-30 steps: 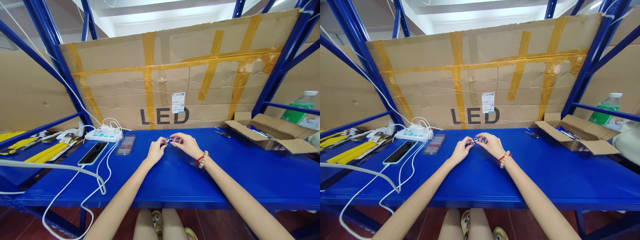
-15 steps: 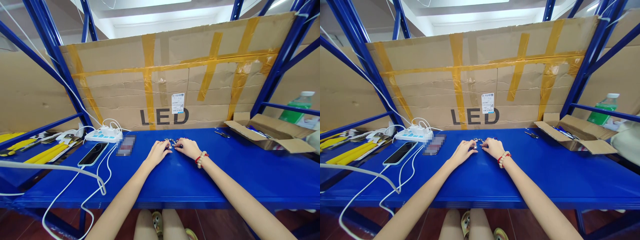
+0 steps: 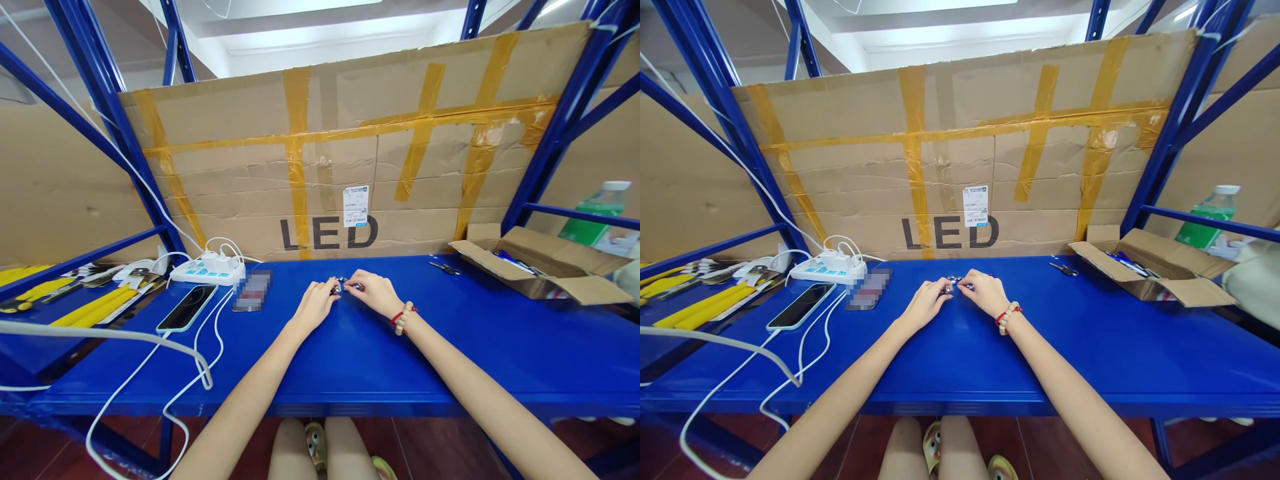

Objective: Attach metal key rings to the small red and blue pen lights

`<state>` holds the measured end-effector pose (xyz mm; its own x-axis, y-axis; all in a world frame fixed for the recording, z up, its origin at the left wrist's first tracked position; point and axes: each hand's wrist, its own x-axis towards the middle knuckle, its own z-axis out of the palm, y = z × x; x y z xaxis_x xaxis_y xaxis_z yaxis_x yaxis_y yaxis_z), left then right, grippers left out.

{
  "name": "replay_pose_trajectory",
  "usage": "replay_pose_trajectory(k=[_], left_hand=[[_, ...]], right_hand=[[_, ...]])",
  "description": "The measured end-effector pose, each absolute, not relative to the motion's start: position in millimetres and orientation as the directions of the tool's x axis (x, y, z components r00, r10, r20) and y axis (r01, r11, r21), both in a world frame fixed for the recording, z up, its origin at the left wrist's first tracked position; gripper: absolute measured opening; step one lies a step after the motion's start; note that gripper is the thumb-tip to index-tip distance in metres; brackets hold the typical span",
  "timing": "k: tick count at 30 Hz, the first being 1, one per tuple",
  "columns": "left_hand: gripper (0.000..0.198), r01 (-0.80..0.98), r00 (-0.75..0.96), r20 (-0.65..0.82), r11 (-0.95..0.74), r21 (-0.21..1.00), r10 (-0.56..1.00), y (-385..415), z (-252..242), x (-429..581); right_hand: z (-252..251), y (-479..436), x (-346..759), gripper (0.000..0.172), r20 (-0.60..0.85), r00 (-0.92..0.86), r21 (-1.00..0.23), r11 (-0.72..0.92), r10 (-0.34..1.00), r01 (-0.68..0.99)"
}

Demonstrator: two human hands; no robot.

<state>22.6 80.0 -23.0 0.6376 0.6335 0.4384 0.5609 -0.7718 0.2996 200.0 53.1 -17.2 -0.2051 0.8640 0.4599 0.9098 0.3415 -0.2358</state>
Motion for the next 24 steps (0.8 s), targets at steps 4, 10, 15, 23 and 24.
replay_pose_trajectory(k=[4,10,15,23,24], left_hand=[[0.007,0.583,0.609,0.451,-0.754,0.303,0.652,83.3,-26.3,22.3],[0.007,0.586,0.616,0.447,-0.756,0.291,0.649,83.9,-26.9,21.5],[0.005,0.597,0.622,0.432,-0.753,0.277,0.653,81.5,-24.0,21.6],[0.012,0.605,0.636,0.417,-0.755,0.252,0.649,82.7,-24.1,20.0],[0.012,0.610,0.637,0.413,-0.753,0.247,0.651,82.4,-23.8,19.6]], right_hand=[[-14.1,48.8,193.7,0.020,0.644,-0.249,-0.315,0.547,0.724,0.775],[-14.0,43.5,183.4,0.023,0.722,-0.297,-0.275,0.653,0.625,0.706],[-16.1,46.4,185.4,0.024,0.713,-0.282,-0.290,0.637,0.642,0.714],[-17.3,45.6,183.4,0.015,0.666,-0.307,-0.287,0.613,0.680,0.736],[-16.8,45.2,183.5,0.014,0.647,-0.312,-0.269,0.591,0.695,0.760]])
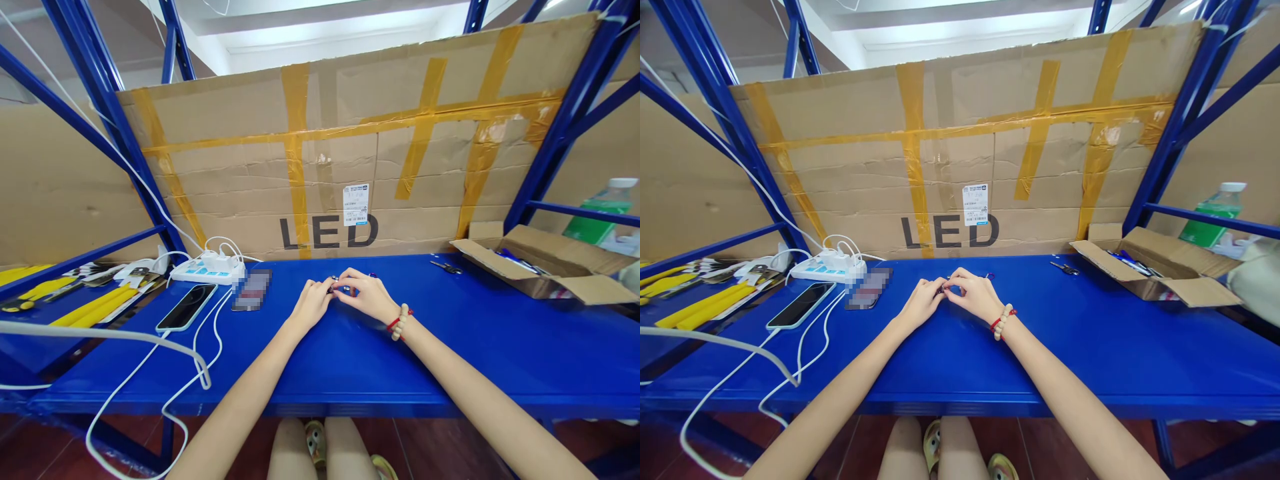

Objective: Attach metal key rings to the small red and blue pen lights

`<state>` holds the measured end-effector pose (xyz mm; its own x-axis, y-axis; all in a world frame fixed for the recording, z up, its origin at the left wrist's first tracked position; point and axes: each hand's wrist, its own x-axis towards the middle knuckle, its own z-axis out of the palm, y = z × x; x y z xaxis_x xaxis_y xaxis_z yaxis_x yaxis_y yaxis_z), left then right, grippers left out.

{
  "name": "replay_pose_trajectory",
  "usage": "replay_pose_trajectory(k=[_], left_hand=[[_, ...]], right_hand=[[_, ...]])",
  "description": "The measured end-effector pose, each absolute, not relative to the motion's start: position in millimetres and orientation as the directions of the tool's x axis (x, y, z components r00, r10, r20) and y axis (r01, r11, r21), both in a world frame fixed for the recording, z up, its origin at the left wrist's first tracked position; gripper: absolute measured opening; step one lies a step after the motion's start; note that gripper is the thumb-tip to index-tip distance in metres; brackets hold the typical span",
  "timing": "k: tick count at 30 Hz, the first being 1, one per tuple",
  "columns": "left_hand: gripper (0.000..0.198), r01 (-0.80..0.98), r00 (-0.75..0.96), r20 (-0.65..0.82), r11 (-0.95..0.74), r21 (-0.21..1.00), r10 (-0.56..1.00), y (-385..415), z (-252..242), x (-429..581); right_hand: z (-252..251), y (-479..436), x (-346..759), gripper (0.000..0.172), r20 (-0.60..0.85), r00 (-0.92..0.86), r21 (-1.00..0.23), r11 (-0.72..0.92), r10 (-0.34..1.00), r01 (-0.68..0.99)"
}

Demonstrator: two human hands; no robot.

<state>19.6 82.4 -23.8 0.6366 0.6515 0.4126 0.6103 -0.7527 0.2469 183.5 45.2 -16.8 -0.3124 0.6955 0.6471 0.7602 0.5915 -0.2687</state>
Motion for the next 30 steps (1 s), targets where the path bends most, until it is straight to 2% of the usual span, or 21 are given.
replay_pose_trajectory(k=[5,10,14,23,30], left_hand=[[0.010,0.602,0.658,0.392,-0.762,0.239,0.643,79.7,-22.1,19.8],[0.009,0.613,0.650,0.379,-0.749,0.252,0.659,79.8,-21.8,21.1],[0.011,0.684,0.585,0.377,-0.687,0.245,0.718,82.3,-21.9,20.2],[0.015,0.697,0.583,0.387,-0.685,0.214,0.714,79.4,-21.3,21.1],[0.014,0.692,0.580,0.404,-0.690,0.213,0.707,81.1,-23.5,20.6]], right_hand=[[-13.6,45.1,186.0,0.013,0.592,-0.334,-0.222,0.547,0.734,0.807],[-12.6,45.8,186.9,0.010,0.576,-0.333,-0.263,0.555,0.747,0.789],[-14.5,47.5,191.3,0.023,0.552,-0.256,-0.311,0.480,0.794,0.820],[-22.8,54.7,202.3,0.032,0.300,-0.177,-0.118,0.220,0.937,0.968],[-26.5,60.5,208.8,0.023,0.300,-0.175,-0.146,0.226,0.938,0.963]])
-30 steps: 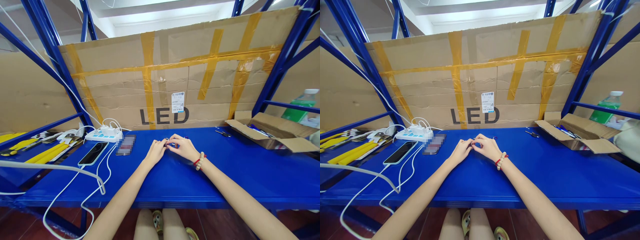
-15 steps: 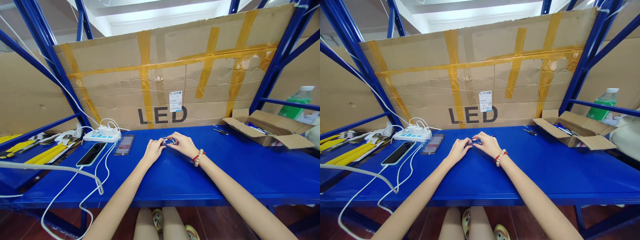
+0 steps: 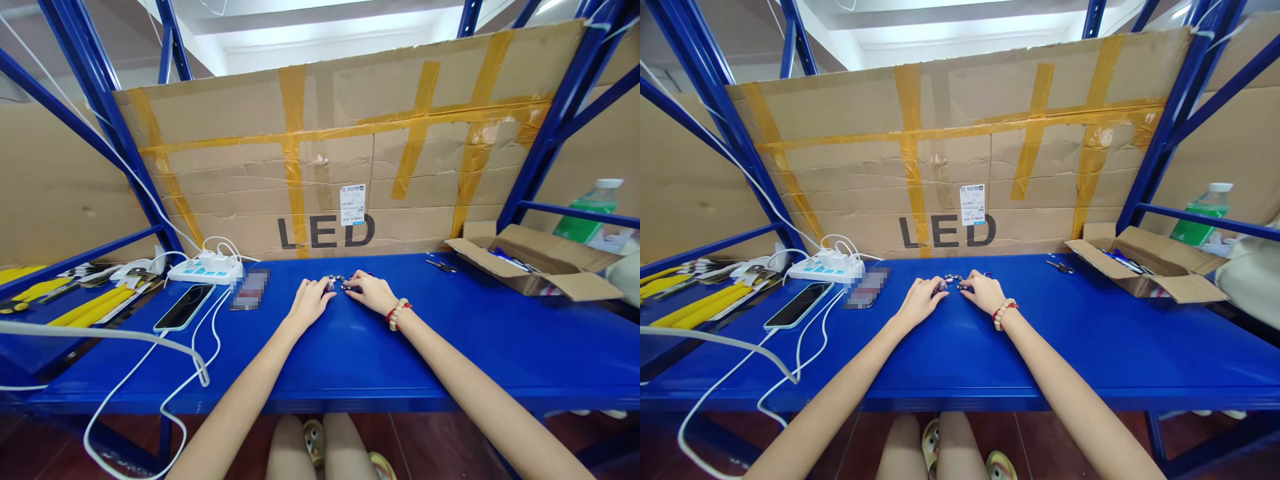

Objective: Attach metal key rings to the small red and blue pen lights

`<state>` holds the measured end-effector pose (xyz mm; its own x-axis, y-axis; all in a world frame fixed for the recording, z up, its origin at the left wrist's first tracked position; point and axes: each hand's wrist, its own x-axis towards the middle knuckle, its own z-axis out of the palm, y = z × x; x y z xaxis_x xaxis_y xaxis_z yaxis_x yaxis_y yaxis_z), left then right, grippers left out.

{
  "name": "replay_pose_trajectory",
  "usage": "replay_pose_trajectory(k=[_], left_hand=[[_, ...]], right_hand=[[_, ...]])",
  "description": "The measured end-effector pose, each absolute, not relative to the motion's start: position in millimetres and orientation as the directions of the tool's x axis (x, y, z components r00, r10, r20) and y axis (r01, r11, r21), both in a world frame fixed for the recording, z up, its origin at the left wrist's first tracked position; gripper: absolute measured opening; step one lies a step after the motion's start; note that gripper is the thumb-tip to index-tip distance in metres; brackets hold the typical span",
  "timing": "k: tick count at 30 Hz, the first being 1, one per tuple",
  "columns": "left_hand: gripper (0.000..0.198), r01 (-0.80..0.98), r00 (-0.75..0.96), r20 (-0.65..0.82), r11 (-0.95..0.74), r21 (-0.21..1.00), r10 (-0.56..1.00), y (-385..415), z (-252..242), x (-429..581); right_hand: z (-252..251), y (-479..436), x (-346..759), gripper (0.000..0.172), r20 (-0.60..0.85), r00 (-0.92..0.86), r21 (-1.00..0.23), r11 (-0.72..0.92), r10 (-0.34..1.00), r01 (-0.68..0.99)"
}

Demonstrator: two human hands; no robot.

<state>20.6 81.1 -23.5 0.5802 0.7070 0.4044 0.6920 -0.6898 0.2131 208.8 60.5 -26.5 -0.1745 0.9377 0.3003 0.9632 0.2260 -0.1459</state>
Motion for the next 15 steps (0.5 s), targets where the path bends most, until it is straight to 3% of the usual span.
replay_pose_trajectory(k=[7,15], left_hand=[[0.002,0.624,0.587,0.443,-0.727,0.285,0.677,80.1,-22.2,20.7],[0.005,0.594,0.586,0.464,-0.742,0.311,0.664,81.8,-23.2,20.0]], right_hand=[[-28.1,60.0,206.9,0.013,0.323,-0.158,-0.187,0.226,0.933,0.956],[-24.9,56.3,203.4,0.009,0.317,-0.135,-0.230,0.215,0.939,0.949]])
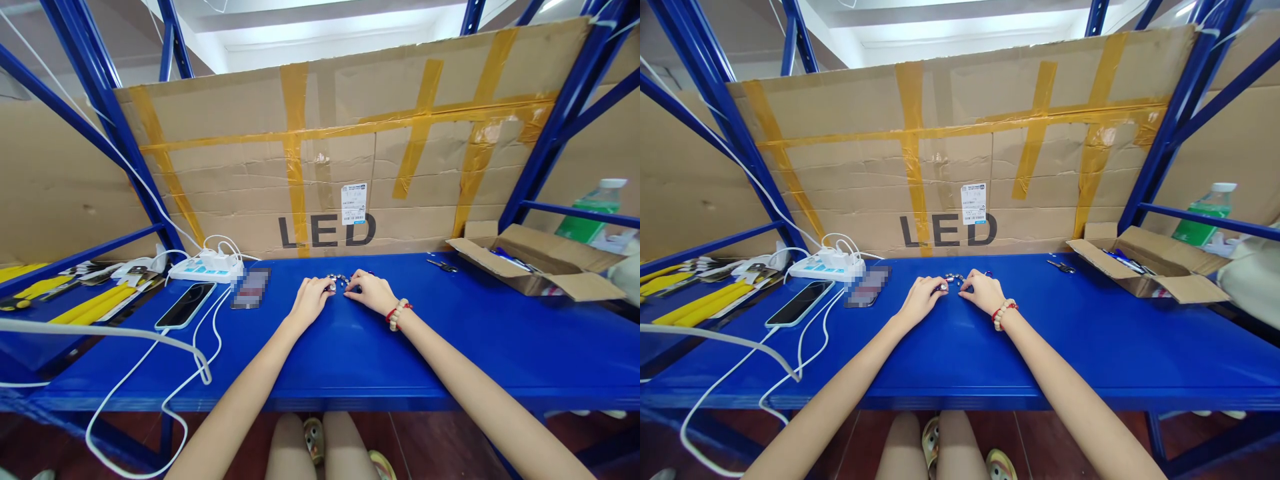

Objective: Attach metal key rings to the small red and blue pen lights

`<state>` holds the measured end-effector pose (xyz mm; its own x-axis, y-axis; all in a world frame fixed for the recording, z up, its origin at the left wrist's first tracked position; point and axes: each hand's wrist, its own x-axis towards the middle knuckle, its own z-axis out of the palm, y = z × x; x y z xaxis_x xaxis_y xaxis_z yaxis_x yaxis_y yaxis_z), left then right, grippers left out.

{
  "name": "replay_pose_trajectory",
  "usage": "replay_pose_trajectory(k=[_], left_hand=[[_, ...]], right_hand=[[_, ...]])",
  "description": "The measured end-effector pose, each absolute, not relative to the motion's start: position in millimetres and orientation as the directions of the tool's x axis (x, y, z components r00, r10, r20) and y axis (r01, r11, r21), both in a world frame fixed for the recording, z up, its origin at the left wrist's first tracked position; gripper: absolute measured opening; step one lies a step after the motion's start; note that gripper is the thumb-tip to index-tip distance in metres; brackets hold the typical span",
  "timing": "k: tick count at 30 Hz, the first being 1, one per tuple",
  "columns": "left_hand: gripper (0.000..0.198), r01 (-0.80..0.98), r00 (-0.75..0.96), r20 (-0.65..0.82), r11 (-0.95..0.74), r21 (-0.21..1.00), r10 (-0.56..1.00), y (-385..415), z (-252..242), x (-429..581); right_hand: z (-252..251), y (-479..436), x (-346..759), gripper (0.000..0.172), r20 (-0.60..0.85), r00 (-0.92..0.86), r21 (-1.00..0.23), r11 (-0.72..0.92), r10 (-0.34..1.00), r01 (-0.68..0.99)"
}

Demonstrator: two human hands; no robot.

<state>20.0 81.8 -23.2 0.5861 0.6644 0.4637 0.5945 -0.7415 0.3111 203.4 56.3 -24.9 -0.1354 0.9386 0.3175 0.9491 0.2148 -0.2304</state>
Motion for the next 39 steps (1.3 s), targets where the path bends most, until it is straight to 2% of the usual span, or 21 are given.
replay_pose_trajectory(k=[4,7,12,14,17,21,24,29,35,39], left_hand=[[0.008,0.586,0.591,0.464,-0.746,0.315,0.660,81.9,-23.3,20.5],[0.002,0.601,0.590,0.445,-0.734,0.315,0.674,81.5,-22.3,21.0],[0.010,0.612,0.591,0.423,-0.723,0.320,0.687,81.3,-21.7,21.3],[0.012,0.618,0.592,0.425,-0.724,0.308,0.685,81.5,-22.3,21.2],[0.015,0.620,0.595,0.441,-0.733,0.279,0.672,81.9,-23.8,21.2],[0.015,0.630,0.590,0.453,-0.732,0.259,0.668,82.9,-25.9,21.5],[0.014,0.635,0.588,0.448,-0.728,0.261,0.673,84.1,-26.9,21.5],[0.015,0.621,0.578,0.477,-0.736,0.268,0.662,85.1,-27.1,21.2],[0.015,0.611,0.590,0.477,-0.747,0.263,0.651,83.3,-25.9,20.6],[0.014,0.620,0.574,0.487,-0.738,0.268,0.659,83.8,-25.6,20.1]], right_hand=[[-24.8,56.6,202.3,0.010,0.314,-0.118,-0.269,0.207,0.942,0.941],[-24.7,57.3,202.2,0.009,0.305,-0.131,-0.256,0.213,0.943,0.943],[-20.3,55.0,201.4,0.010,0.345,-0.140,-0.259,0.238,0.928,0.936],[-17.5,52.7,198.8,0.014,0.452,-0.127,-0.328,0.297,0.883,0.897],[-15.2,50.0,193.0,0.019,0.604,-0.142,-0.439,0.475,0.785,0.763],[-17.9,49.6,185.8,0.020,0.637,-0.245,-0.447,0.610,0.730,0.655],[-19.7,49.8,183.2,0.021,0.629,-0.252,-0.440,0.605,0.735,0.664],[-16.4,48.7,184.5,0.022,0.701,-0.123,-0.434,0.557,0.702,0.708],[-19.5,50.5,186.6,0.021,0.700,-0.191,-0.424,0.615,0.689,0.665],[-18.0,49.3,185.1,0.024,0.664,-0.202,-0.437,0.593,0.720,0.677]])
